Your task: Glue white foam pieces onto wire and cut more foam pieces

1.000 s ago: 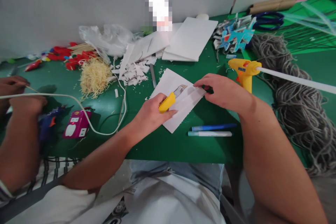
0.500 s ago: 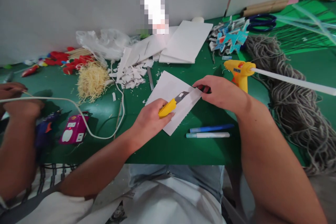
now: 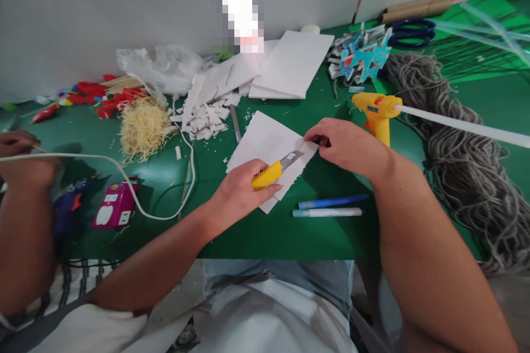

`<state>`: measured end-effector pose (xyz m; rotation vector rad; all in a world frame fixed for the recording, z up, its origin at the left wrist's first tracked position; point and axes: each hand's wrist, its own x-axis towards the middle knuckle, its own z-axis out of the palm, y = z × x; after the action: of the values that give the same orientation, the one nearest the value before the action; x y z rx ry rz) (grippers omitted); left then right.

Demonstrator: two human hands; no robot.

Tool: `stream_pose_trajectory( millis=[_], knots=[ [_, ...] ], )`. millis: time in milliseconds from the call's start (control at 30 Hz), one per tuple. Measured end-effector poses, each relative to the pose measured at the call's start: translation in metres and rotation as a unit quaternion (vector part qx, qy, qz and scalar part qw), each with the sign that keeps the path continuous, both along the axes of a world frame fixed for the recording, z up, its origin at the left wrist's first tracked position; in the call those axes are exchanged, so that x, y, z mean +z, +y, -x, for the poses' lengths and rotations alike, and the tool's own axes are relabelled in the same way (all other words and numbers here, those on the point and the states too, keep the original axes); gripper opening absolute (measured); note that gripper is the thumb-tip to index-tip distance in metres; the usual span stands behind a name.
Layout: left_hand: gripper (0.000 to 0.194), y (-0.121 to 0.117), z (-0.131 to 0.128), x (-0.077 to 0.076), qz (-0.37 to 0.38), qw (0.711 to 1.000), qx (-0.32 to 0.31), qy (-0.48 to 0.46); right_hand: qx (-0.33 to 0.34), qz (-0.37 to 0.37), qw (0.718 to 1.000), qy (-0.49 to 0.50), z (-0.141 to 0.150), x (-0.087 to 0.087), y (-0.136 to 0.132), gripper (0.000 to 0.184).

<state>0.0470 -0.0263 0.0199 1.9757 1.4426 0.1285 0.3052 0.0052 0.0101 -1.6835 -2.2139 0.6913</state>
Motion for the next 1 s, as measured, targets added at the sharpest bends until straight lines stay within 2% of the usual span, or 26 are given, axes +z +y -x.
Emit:
stream_pose_trajectory(
  millis=[533,633,733,833,933,1000],
  knots=[
    [0.016,0.0,0.001,-0.004,-0.018,0.999,0.004,-0.032,-0.033,0.021,0.999,0.003,0.005,0.005,-0.003,0.04],
    [0.02,0.0,0.002,-0.004,-0.015,0.997,0.017,-0.075,-0.037,0.026,0.999,0.009,0.005,0.007,-0.003,0.037],
    [0.026,0.002,0.007,-0.004,-0.02,0.986,0.053,-0.157,-0.036,0.042,0.998,0.028,0.004,0.008,-0.003,0.033],
    [0.027,0.006,0.012,-0.006,-0.044,0.954,0.124,-0.271,-0.046,0.066,0.995,0.052,0.001,0.01,-0.003,0.029],
    [0.03,0.012,0.015,-0.007,-0.06,0.883,0.211,-0.415,-0.069,0.058,0.993,0.077,0.001,0.015,-0.004,0.024],
    [0.034,0.015,0.015,-0.007,-0.072,0.839,0.246,-0.48,-0.112,0.032,0.988,0.104,0.004,0.017,-0.004,0.021]
  ],
)
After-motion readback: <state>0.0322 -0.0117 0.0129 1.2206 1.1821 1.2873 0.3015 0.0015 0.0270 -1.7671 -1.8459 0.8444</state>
